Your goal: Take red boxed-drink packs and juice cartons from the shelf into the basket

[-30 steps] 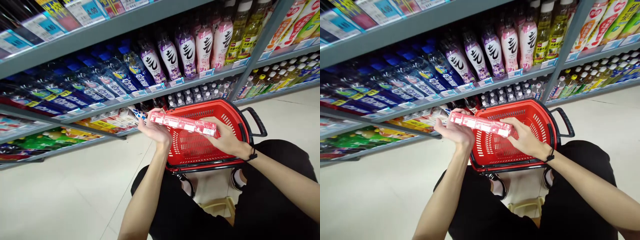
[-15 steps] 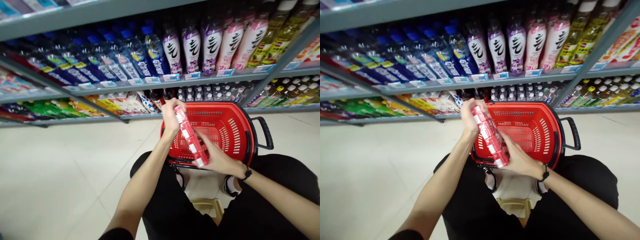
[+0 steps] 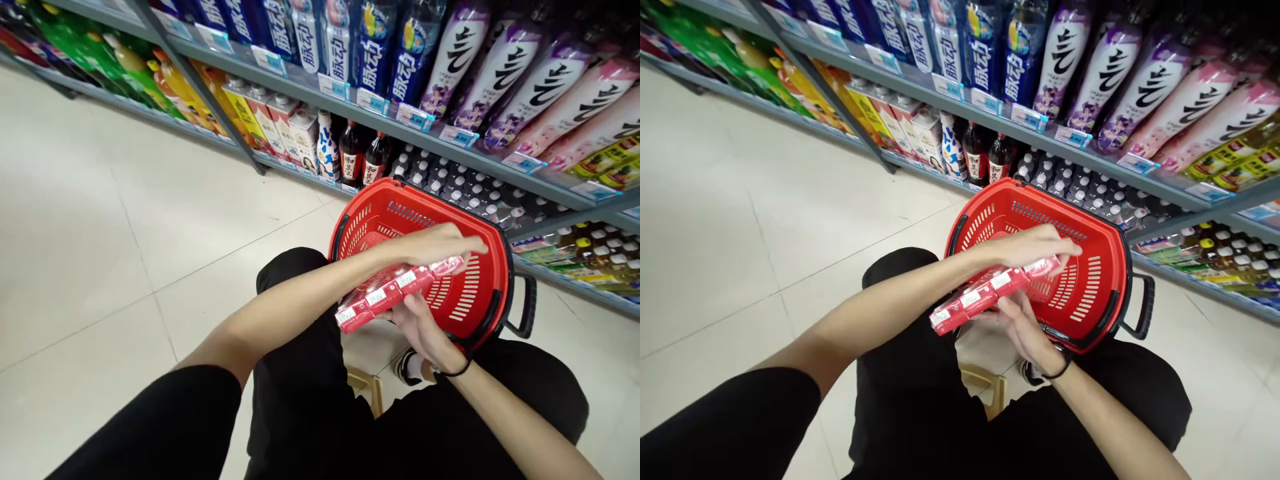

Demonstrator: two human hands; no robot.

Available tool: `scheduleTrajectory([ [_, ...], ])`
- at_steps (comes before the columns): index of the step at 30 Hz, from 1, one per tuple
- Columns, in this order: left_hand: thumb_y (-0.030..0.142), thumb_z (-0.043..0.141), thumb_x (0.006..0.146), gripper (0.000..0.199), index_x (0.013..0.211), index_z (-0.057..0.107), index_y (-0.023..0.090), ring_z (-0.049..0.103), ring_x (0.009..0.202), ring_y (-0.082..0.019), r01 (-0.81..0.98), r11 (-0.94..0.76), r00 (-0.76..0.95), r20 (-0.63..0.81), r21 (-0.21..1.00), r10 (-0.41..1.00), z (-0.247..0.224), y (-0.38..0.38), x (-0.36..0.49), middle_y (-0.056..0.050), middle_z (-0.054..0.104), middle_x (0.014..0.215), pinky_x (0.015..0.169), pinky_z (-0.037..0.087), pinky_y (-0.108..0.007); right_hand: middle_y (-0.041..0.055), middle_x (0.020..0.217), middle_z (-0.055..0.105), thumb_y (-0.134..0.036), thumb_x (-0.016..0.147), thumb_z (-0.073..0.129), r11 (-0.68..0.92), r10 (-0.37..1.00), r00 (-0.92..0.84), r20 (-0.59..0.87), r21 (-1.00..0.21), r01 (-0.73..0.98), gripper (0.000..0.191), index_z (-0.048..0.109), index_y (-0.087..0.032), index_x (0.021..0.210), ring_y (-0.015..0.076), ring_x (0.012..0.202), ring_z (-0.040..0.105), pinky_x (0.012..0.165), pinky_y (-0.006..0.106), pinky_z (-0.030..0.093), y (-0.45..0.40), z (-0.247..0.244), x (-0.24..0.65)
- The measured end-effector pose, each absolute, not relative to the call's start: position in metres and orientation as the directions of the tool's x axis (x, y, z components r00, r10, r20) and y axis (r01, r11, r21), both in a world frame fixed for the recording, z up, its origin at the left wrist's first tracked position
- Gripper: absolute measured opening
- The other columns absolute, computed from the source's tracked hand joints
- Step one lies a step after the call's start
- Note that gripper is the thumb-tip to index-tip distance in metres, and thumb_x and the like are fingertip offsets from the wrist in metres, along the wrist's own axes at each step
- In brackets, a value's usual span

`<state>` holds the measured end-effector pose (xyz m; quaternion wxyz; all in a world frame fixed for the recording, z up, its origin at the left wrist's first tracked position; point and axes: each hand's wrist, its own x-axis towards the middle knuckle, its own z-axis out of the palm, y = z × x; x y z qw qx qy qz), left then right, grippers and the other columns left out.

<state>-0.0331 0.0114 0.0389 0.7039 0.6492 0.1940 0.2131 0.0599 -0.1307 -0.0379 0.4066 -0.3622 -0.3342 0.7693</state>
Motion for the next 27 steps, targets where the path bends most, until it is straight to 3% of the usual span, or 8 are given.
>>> scheduleTrajectory([
  [4, 0.059, 0.055, 0.096, 0.061, 0.05, 0.04, 0.021, 0.037, 0.049, -0.014, 0.129, 0.0, 0.885, -0.115, 0.992, 0.451, 0.033, -0.005, -0.024, -0.002, 0.041, 0.053, 0.052, 0.031, -0.034, 0.0107, 0.131, 0.071, -0.058, 0.086, 0.075, -0.463, 0.861, -0.405, -0.306, -0.802, -0.378, 0.063, 0.057, -0.03, 0.139, 0.0318, 0.123, 0.068, 0.103, 0.062, 0.059, -0.147, -0.039, 0.046],
  [9, 0.055, 0.053, 0.096, 0.058, 0.051, 0.041, 0.021, 0.038, 0.049, -0.015, 0.227, -0.112, 0.906, -0.168, 0.967, 0.388, 0.025, -0.017, -0.016, -0.002, 0.043, 0.054, 0.052, 0.029, -0.034, 0.0111, 0.127, 0.073, -0.06, 0.083, 0.077, -0.532, 0.814, -0.461, -0.353, -0.771, -0.35, 0.067, 0.059, -0.029, 0.139, 0.0343, 0.128, 0.066, 0.108, 0.066, 0.054, -0.156, -0.039, 0.046],
  [16, 0.061, 0.052, 0.092, 0.054, 0.059, 0.037, 0.021, 0.038, 0.054, -0.014, 0.213, -0.096, 0.912, -0.163, 0.972, 0.377, 0.028, -0.018, -0.015, -0.001, 0.042, 0.06, 0.054, 0.031, -0.032, 0.0091, 0.129, 0.074, -0.05, 0.083, 0.082, -0.559, 0.818, -0.424, -0.389, -0.711, -0.428, 0.065, 0.061, -0.03, 0.141, 0.0338, 0.132, 0.064, 0.115, 0.066, 0.049, -0.159, -0.038, 0.049],
  [23, 0.049, 0.052, 0.093, 0.038, 0.069, 0.044, 0.02, 0.045, 0.065, -0.014, 0.141, -0.058, 0.926, -0.11, 0.988, 0.36, 0.024, -0.018, -0.014, 0.001, 0.049, 0.07, 0.064, 0.036, -0.03, 0.0069, 0.127, 0.075, -0.038, 0.087, 0.082, -0.569, 0.819, -0.405, -0.405, -0.656, -0.495, 0.058, 0.062, -0.031, 0.141, 0.0319, 0.132, 0.064, 0.118, 0.066, 0.046, -0.161, -0.038, 0.051],
  [27, 0.046, 0.054, 0.093, 0.038, 0.068, 0.041, 0.02, 0.041, 0.064, -0.012, 0.097, -0.022, 0.935, -0.083, 0.995, 0.344, 0.025, -0.018, -0.015, 0.002, 0.044, 0.068, 0.065, 0.034, -0.029, 0.0072, 0.124, 0.076, -0.038, 0.086, 0.083, -0.571, 0.819, -0.4, -0.412, -0.659, -0.49, 0.059, 0.063, -0.03, 0.141, 0.0321, 0.13, 0.065, 0.116, 0.065, 0.048, -0.16, -0.038, 0.05],
])
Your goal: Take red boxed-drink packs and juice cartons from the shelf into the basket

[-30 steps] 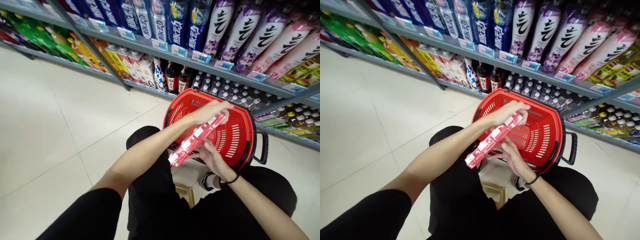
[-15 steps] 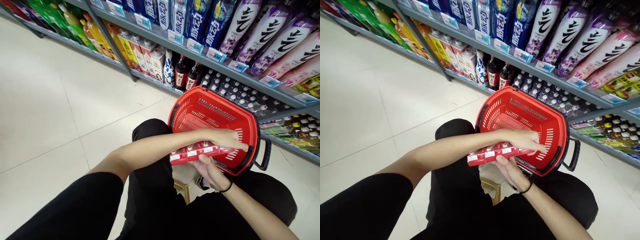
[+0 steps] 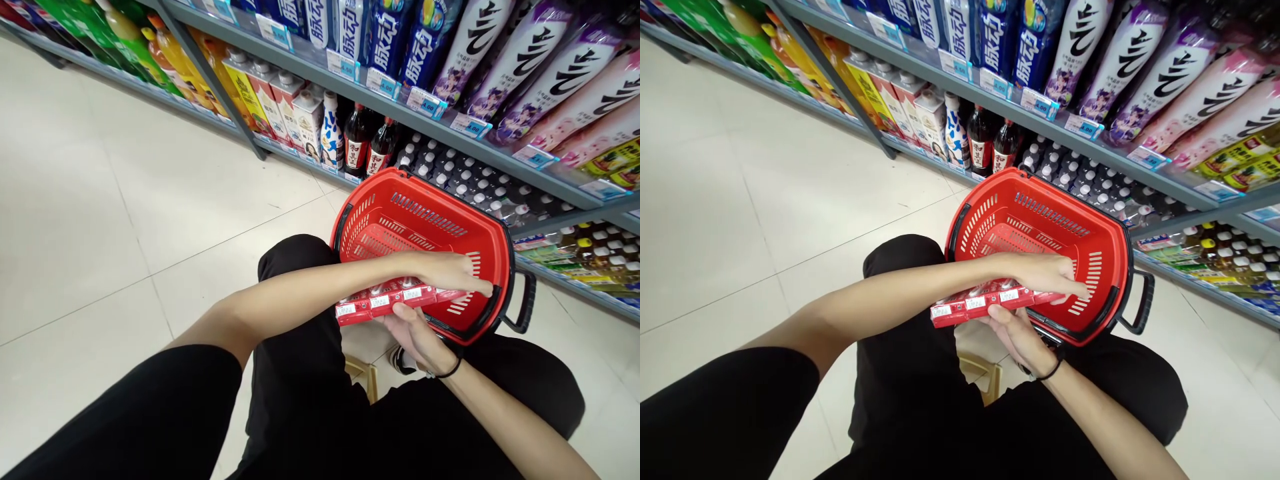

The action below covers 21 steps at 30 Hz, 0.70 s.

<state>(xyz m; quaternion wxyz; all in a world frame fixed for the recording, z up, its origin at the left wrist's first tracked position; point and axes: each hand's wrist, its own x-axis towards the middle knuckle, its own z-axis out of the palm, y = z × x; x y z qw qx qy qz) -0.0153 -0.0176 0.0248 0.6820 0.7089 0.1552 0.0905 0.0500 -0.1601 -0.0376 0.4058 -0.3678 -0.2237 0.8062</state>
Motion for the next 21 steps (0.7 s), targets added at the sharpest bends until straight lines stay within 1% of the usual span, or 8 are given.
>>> scheduleTrajectory([
  [2, 0.047, 0.053, 0.093, 0.041, 0.065, 0.039, 0.021, 0.039, 0.062, -0.012, 0.108, -0.024, 0.936, -0.094, 0.994, 0.338, 0.0253, -0.017, -0.0157, 0.002, 0.041, 0.066, 0.063, 0.032, -0.029, 0.0077, 0.123, 0.076, -0.039, 0.085, 0.083, -0.571, 0.819, -0.396, -0.416, -0.663, -0.485, 0.059, 0.063, -0.029, 0.14, 0.0323, 0.129, 0.066, 0.115, 0.065, 0.049, -0.1591, -0.0364, 0.0496],
  [6, 0.047, 0.054, 0.094, 0.042, 0.065, 0.039, 0.021, 0.04, 0.061, -0.013, 0.157, -0.041, 0.925, -0.132, 0.987, 0.356, 0.0251, -0.0165, -0.0155, 0.002, 0.042, 0.064, 0.062, 0.031, -0.031, 0.0079, 0.121, 0.077, -0.039, 0.086, 0.083, -0.567, 0.821, -0.4, -0.407, -0.661, -0.491, 0.058, 0.063, -0.028, 0.14, 0.0313, 0.123, 0.069, 0.112, 0.063, 0.052, -0.1576, -0.035, 0.0493],
  [9, 0.046, 0.054, 0.096, 0.043, 0.064, 0.039, 0.02, 0.04, 0.06, -0.012, 0.149, -0.033, 0.927, -0.128, 0.988, 0.352, 0.0262, -0.0166, -0.0154, 0.002, 0.042, 0.063, 0.063, 0.031, -0.03, 0.0076, 0.121, 0.077, -0.038, 0.086, 0.083, -0.569, 0.82, -0.402, -0.408, -0.657, -0.494, 0.059, 0.062, -0.028, 0.14, 0.0301, 0.117, 0.071, 0.11, 0.061, 0.055, -0.157, -0.0356, 0.0496],
  [12, 0.045, 0.053, 0.097, 0.046, 0.061, 0.038, 0.02, 0.037, 0.058, -0.011, 0.143, -0.037, 0.931, -0.121, 0.989, 0.346, 0.0273, -0.0167, -0.0148, 0.003, 0.038, 0.06, 0.062, 0.031, -0.03, 0.0077, 0.121, 0.077, -0.035, 0.086, 0.083, -0.578, 0.814, -0.404, -0.417, -0.652, -0.491, 0.061, 0.06, -0.027, 0.142, 0.0294, 0.11, 0.074, 0.104, 0.059, 0.059, -0.1565, -0.0362, 0.0499],
  [15, 0.048, 0.053, 0.096, 0.048, 0.06, 0.036, 0.021, 0.036, 0.057, -0.012, 0.17, -0.064, 0.922, -0.136, 0.983, 0.362, 0.0269, -0.0166, -0.0139, 0.003, 0.037, 0.058, 0.061, 0.031, -0.03, 0.008, 0.119, 0.077, -0.033, 0.088, 0.081, -0.569, 0.819, -0.411, -0.399, -0.652, -0.501, 0.061, 0.058, -0.027, 0.144, 0.0292, 0.103, 0.075, 0.097, 0.058, 0.062, -0.1561, -0.0352, 0.0496],
  [18, 0.053, 0.053, 0.095, 0.051, 0.058, 0.041, 0.021, 0.039, 0.055, -0.013, 0.24, -0.075, 0.909, -0.197, 0.968, 0.367, 0.0269, -0.0159, -0.0143, 0.002, 0.041, 0.056, 0.059, 0.032, -0.031, 0.0081, 0.113, 0.078, -0.033, 0.09, 0.078, -0.558, 0.823, -0.433, -0.367, -0.661, -0.501, 0.058, 0.057, -0.025, 0.144, 0.029, 0.095, 0.077, 0.093, 0.057, 0.064, -0.1555, -0.0329, 0.0493],
  [21, 0.052, 0.047, 0.099, 0.05, 0.061, 0.049, 0.019, 0.046, 0.059, -0.014, 0.206, -0.05, 0.924, -0.178, 0.977, 0.337, 0.0281, -0.0144, -0.0156, 0.0, 0.049, 0.059, 0.063, 0.036, -0.03, 0.0086, 0.11, 0.077, -0.035, 0.092, 0.077, -0.561, 0.818, -0.451, -0.358, -0.67, -0.485, 0.056, 0.057, -0.024, 0.142, 0.0293, 0.093, 0.077, 0.089, 0.057, 0.065, -0.1545, -0.0314, 0.05],
])
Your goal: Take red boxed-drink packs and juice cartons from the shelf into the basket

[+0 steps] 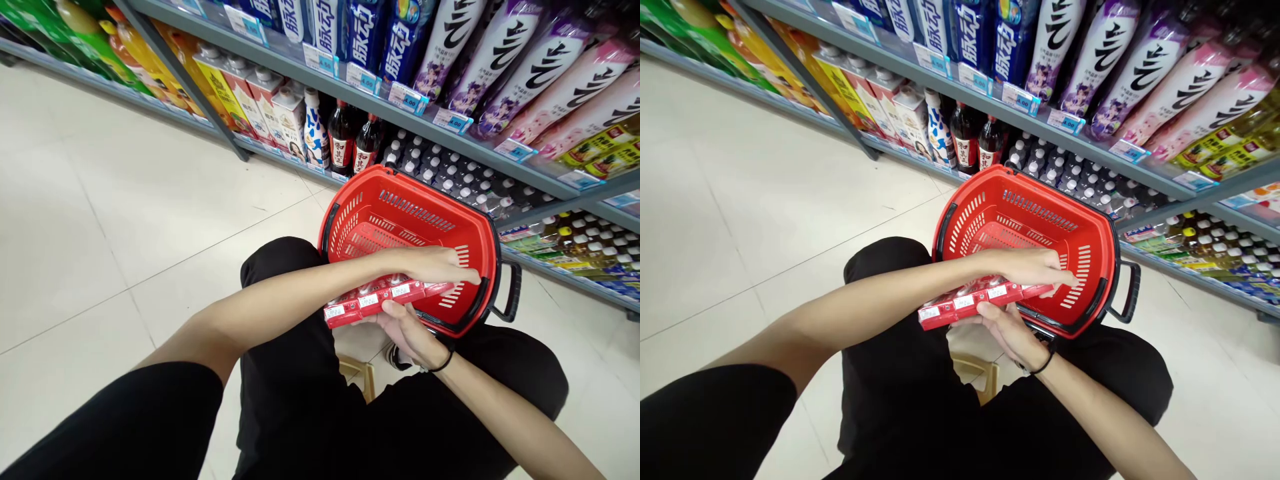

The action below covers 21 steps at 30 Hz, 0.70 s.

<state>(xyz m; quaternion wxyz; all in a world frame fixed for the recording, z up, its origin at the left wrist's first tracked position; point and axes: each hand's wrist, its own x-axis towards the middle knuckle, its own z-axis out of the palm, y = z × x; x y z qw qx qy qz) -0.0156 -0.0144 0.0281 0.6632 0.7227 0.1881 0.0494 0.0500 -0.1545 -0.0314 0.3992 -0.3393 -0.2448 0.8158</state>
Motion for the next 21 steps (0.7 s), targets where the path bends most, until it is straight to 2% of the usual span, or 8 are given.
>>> scheduleTrajectory([
  [3, 0.05, 0.044, 0.101, 0.049, 0.065, 0.052, 0.018, 0.047, 0.061, -0.014, 0.206, -0.07, 0.92, -0.169, 0.976, 0.354, 0.0298, -0.0132, -0.0163, -0.001, 0.053, 0.064, 0.065, 0.038, -0.03, 0.0084, 0.111, 0.077, -0.037, 0.091, 0.079, -0.567, 0.814, -0.453, -0.364, -0.669, -0.481, 0.051, 0.058, -0.024, 0.136, 0.0287, 0.093, 0.077, 0.088, 0.057, 0.065, -0.154, -0.0323, 0.0512],
  [7, 0.052, 0.044, 0.102, 0.051, 0.064, 0.05, 0.018, 0.042, 0.059, -0.013, 0.264, -0.096, 0.907, -0.213, 0.96, 0.364, 0.0313, -0.0132, -0.016, 0.0, 0.048, 0.063, 0.062, 0.035, -0.03, 0.0079, 0.111, 0.076, -0.038, 0.089, 0.081, -0.561, 0.82, -0.441, -0.365, -0.665, -0.494, 0.047, 0.059, -0.024, 0.127, 0.0274, 0.09, 0.076, 0.088, 0.056, 0.065, -0.1541, -0.035, 0.0518],
  [13, 0.051, 0.045, 0.101, 0.048, 0.065, 0.041, 0.02, 0.043, 0.061, -0.013, 0.262, -0.089, 0.888, -0.203, 0.961, 0.412, 0.0273, -0.0114, -0.0143, 0.001, 0.044, 0.064, 0.062, 0.036, -0.029, 0.0073, 0.103, 0.077, -0.043, 0.087, 0.083, -0.556, 0.823, -0.439, -0.362, -0.672, -0.489, 0.053, 0.06, -0.022, 0.13, 0.0265, 0.087, 0.076, 0.087, 0.054, 0.066, -0.1515, -0.0347, 0.0495],
  [16, 0.04, 0.037, 0.102, 0.044, 0.066, 0.048, 0.019, 0.047, 0.065, -0.014, 0.256, -0.125, 0.911, -0.196, 0.959, 0.362, 0.0275, -0.0077, -0.0158, -0.001, 0.053, 0.068, 0.069, 0.04, -0.03, 0.0065, 0.102, 0.076, -0.045, 0.087, 0.084, -0.554, 0.825, -0.427, -0.369, -0.675, -0.487, 0.052, 0.061, -0.022, 0.127, 0.0261, 0.088, 0.076, 0.086, 0.053, 0.066, -0.1505, -0.0337, 0.0493],
  [19, 0.025, 0.032, 0.1, 0.042, 0.068, 0.057, 0.017, 0.054, 0.08, -0.017, 0.226, -0.236, 0.94, -0.148, 0.945, 0.307, 0.0298, -0.0051, -0.0181, -0.007, 0.064, 0.082, 0.082, 0.042, -0.031, 0.0069, 0.105, 0.076, -0.045, 0.088, 0.083, -0.558, 0.821, -0.431, -0.374, -0.684, -0.47, 0.045, 0.062, -0.022, 0.121, 0.0259, 0.087, 0.076, 0.086, 0.054, 0.065, -0.1513, -0.0338, 0.0505],
  [21, 0.023, 0.03, 0.1, 0.044, 0.069, 0.06, 0.016, 0.055, 0.087, -0.019, 0.222, -0.269, 0.946, -0.14, 0.937, 0.293, 0.031, -0.0048, -0.019, -0.009, 0.065, 0.088, 0.087, 0.042, -0.031, 0.0062, 0.105, 0.076, -0.045, 0.089, 0.082, -0.554, 0.821, -0.435, -0.369, -0.697, -0.456, 0.043, 0.061, -0.023, 0.119, 0.025, 0.083, 0.075, 0.085, 0.053, 0.066, -0.1523, -0.034, 0.0513],
])
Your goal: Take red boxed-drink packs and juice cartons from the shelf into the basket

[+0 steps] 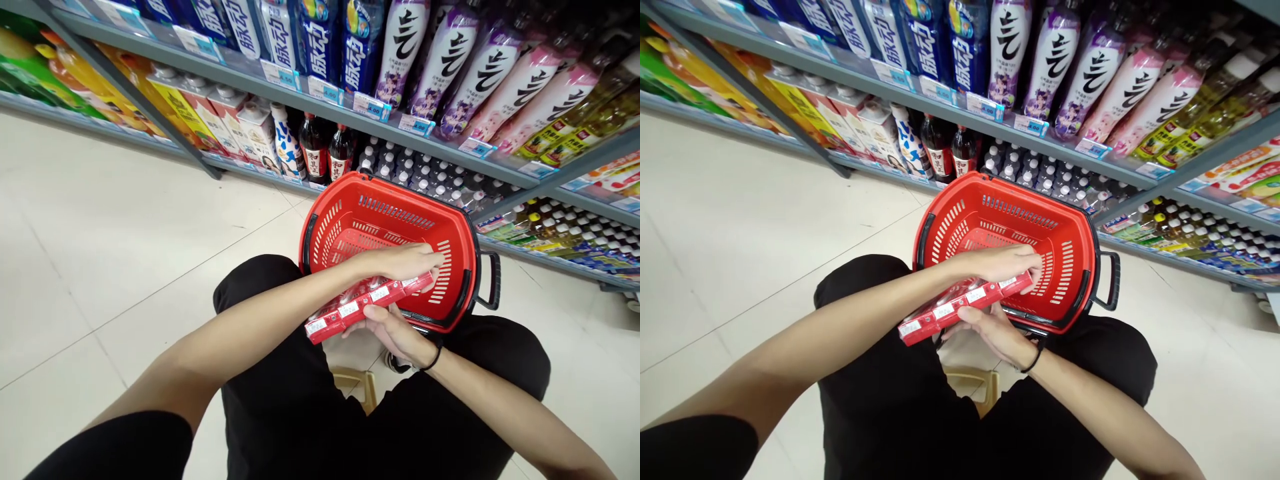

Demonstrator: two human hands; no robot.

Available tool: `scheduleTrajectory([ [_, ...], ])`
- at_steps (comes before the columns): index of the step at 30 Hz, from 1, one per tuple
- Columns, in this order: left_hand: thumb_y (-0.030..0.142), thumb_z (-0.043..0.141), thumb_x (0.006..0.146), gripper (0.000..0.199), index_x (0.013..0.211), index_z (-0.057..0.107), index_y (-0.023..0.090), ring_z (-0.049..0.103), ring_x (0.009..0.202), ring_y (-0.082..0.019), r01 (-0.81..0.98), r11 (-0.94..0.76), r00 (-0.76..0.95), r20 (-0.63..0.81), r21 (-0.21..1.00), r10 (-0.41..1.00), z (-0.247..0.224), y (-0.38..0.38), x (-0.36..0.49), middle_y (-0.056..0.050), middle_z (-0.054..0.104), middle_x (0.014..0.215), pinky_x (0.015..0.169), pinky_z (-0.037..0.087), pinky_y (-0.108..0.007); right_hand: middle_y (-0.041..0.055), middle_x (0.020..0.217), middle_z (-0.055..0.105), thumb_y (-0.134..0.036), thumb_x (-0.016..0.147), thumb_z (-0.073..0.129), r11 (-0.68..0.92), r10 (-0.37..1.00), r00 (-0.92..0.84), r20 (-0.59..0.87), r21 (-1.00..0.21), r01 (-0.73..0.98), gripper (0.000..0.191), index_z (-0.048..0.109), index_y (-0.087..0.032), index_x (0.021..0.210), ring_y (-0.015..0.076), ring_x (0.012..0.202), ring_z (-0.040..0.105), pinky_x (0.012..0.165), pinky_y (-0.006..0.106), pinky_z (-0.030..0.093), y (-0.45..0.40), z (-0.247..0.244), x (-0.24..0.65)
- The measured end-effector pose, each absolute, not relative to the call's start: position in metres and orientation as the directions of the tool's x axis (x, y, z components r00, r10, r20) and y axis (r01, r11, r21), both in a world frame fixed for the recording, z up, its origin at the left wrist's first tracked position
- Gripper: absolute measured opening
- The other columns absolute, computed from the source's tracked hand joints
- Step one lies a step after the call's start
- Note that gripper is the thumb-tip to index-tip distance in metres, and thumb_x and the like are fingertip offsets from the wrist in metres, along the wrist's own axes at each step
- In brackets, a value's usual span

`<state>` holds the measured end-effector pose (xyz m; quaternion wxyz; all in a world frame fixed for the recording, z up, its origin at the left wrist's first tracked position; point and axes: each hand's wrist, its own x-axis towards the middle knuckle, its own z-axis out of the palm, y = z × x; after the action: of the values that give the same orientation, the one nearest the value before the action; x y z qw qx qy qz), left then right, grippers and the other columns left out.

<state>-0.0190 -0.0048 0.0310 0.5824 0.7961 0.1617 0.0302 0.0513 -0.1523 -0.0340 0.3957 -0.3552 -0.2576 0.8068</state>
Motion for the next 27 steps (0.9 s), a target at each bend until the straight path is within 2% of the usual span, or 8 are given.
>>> scheduleTrajectory([
  [6, 0.021, 0.029, 0.1, 0.042, 0.072, 0.059, 0.017, 0.052, 0.094, -0.02, 0.229, -0.286, 0.948, -0.146, 0.931, 0.282, 0.027, -0.005, -0.019, -0.008, 0.065, 0.09, 0.091, 0.04, -0.031, 0.0027, 0.105, 0.075, -0.042, 0.089, 0.081, -0.538, 0.834, -0.416, -0.362, -0.7, -0.469, 0.047, 0.059, -0.026, 0.128, 0.0245, 0.082, 0.076, 0.08, 0.049, 0.067, -0.152, -0.032, 0.051],
  [12, 0.025, 0.028, 0.1, 0.042, 0.072, 0.059, 0.018, 0.053, 0.093, -0.019, 0.225, -0.243, 0.941, -0.145, 0.944, 0.306, 0.026, -0.006, -0.021, -0.006, 0.064, 0.09, 0.091, 0.041, -0.03, 0.0034, 0.102, 0.074, -0.042, 0.089, 0.082, -0.542, 0.832, -0.42, -0.363, -0.695, -0.474, 0.04, 0.06, -0.022, 0.116, 0.0213, 0.081, 0.075, 0.077, 0.042, 0.067, -0.149, -0.032, 0.052],
  [16, 0.029, 0.027, 0.101, 0.048, 0.071, 0.063, 0.017, 0.057, 0.092, -0.018, 0.295, -0.199, 0.906, -0.207, 0.935, 0.369, 0.033, -0.007, -0.021, -0.006, 0.067, 0.092, 0.09, 0.044, -0.029, 0.0044, 0.106, 0.074, -0.041, 0.088, 0.082, -0.537, 0.835, -0.424, -0.351, -0.689, -0.486, 0.04, 0.06, -0.022, 0.116, 0.0209, 0.082, 0.074, 0.076, 0.041, 0.066, -0.147, -0.033, 0.052],
  [20, 0.029, 0.031, 0.103, 0.046, 0.095, 0.074, 0.013, 0.065, 0.097, -0.016, 0.275, -0.264, 0.855, -0.109, 0.924, 0.507, 0.034, 0.02, -0.04, -0.007, 0.075, 0.103, 0.095, 0.047, -0.027, 0.0062, 0.101, 0.076, -0.049, 0.085, 0.082, -0.561, 0.822, -0.431, -0.373, -0.659, -0.5, 0.041, 0.063, -0.021, 0.107, 0.0234, 0.082, 0.074, 0.075, 0.041, 0.064, -0.142, -0.038, 0.057],
  [22, 0.024, 0.032, 0.103, 0.043, 0.113, 0.072, 0.011, 0.064, 0.108, -0.016, 0.42, -0.384, 0.743, -0.069, 0.822, 0.665, 0.03, 0.039, -0.057, -0.006, 0.075, 0.116, 0.103, 0.045, -0.028, 0.0077, 0.107, 0.077, -0.058, 0.081, 0.082, -0.568, 0.823, -0.378, -0.424, -0.621, -0.54, 0.048, 0.066, -0.021, 0.107, 0.0259, 0.093, 0.075, 0.083, 0.042, 0.063, -0.138, -0.04, 0.063],
  [24, 0.023, 0.031, 0.106, 0.043, 0.115, 0.071, 0.011, 0.062, 0.114, -0.021, 0.637, -0.428, 0.625, -0.106, 0.641, 0.773, 0.025, 0.051, -0.072, -0.009, 0.074, 0.12, 0.11, 0.041, -0.036, 0.0087, 0.114, 0.077, -0.069, 0.078, 0.078, -0.559, 0.817, -0.291, -0.497, -0.562, -0.609, 0.059, 0.069, -0.021, 0.112, 0.0288, 0.107, 0.073, 0.094, 0.045, 0.061, -0.132, -0.039, 0.072],
  [26, 0.023, 0.033, 0.106, 0.041, 0.11, 0.072, 0.011, 0.065, 0.103, -0.026, 0.813, -0.43, 0.566, -0.355, 0.393, 0.744, 0.019, 0.048, -0.079, -0.013, 0.075, 0.109, 0.101, 0.047, -0.041, 0.0085, 0.113, 0.078, -0.078, 0.078, 0.071, -0.521, 0.811, -0.206, -0.548, -0.514, -0.682, 0.066, 0.07, -0.022, 0.113, 0.032, 0.114, 0.072, 0.099, 0.05, 0.059, -0.125, -0.036, 0.082],
  [27, 0.023, 0.032, 0.105, 0.042, 0.112, 0.072, 0.01, 0.067, 0.099, -0.026, 0.836, -0.474, 0.544, -0.524, 0.276, 0.655, 0.015, 0.041, -0.079, -0.015, 0.075, 0.107, 0.093, 0.05, -0.04, 0.0081, 0.111, 0.078, -0.08, 0.078, 0.069, -0.491, 0.816, -0.169, -0.553, -0.507, -0.709, 0.066, 0.07, -0.023, 0.111, 0.0335, 0.115, 0.071, 0.099, 0.052, 0.058, -0.122, -0.034, 0.087],
])
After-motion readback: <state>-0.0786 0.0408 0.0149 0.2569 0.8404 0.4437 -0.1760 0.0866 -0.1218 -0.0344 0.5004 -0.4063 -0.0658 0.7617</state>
